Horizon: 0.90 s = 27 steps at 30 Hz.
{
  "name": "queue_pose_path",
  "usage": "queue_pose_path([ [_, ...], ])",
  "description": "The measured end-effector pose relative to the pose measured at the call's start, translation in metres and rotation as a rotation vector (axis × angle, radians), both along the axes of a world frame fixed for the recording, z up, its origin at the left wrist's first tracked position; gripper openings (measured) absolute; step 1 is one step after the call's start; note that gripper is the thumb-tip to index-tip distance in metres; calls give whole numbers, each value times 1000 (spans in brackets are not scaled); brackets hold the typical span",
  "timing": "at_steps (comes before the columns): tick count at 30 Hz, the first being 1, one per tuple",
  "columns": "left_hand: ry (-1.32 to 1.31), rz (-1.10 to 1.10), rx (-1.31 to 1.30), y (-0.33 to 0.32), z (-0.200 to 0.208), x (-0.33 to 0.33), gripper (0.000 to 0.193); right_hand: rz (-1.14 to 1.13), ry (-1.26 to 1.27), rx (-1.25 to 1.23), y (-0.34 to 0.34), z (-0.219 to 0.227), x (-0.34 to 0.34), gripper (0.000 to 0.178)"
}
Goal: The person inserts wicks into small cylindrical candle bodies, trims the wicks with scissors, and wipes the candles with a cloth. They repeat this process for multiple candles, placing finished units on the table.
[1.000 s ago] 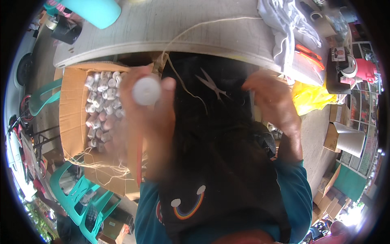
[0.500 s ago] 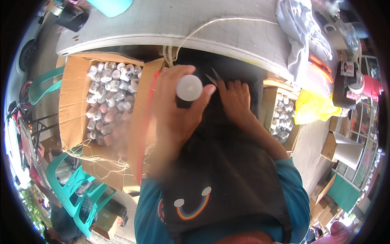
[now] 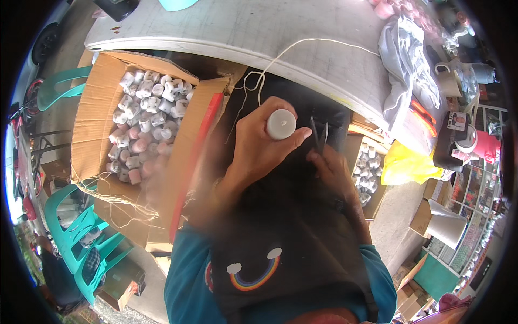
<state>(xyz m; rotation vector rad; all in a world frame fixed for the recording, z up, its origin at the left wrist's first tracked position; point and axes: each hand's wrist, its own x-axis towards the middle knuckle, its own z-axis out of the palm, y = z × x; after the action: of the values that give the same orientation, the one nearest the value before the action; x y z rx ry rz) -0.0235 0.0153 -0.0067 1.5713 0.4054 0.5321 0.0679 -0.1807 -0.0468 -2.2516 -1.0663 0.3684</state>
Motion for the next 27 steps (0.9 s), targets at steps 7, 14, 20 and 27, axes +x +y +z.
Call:
queue_pose_path([
  [7, -29, -127, 113, -20, -7, 19, 21, -306, 406, 810, 4, 82, 21, 31],
  [14, -192, -91, 240, -32, -8, 30, 23, 1, 217, 756, 30, 89, 5, 17],
  [20, -231, -84, 273, -31, -7, 38, 23, -227, -110, 997, 30, 124, 2, 34],
  [27, -252, -85, 258, -31, -8, 42, 24, -52, -308, 709, 49, 116, 0, 21],
])
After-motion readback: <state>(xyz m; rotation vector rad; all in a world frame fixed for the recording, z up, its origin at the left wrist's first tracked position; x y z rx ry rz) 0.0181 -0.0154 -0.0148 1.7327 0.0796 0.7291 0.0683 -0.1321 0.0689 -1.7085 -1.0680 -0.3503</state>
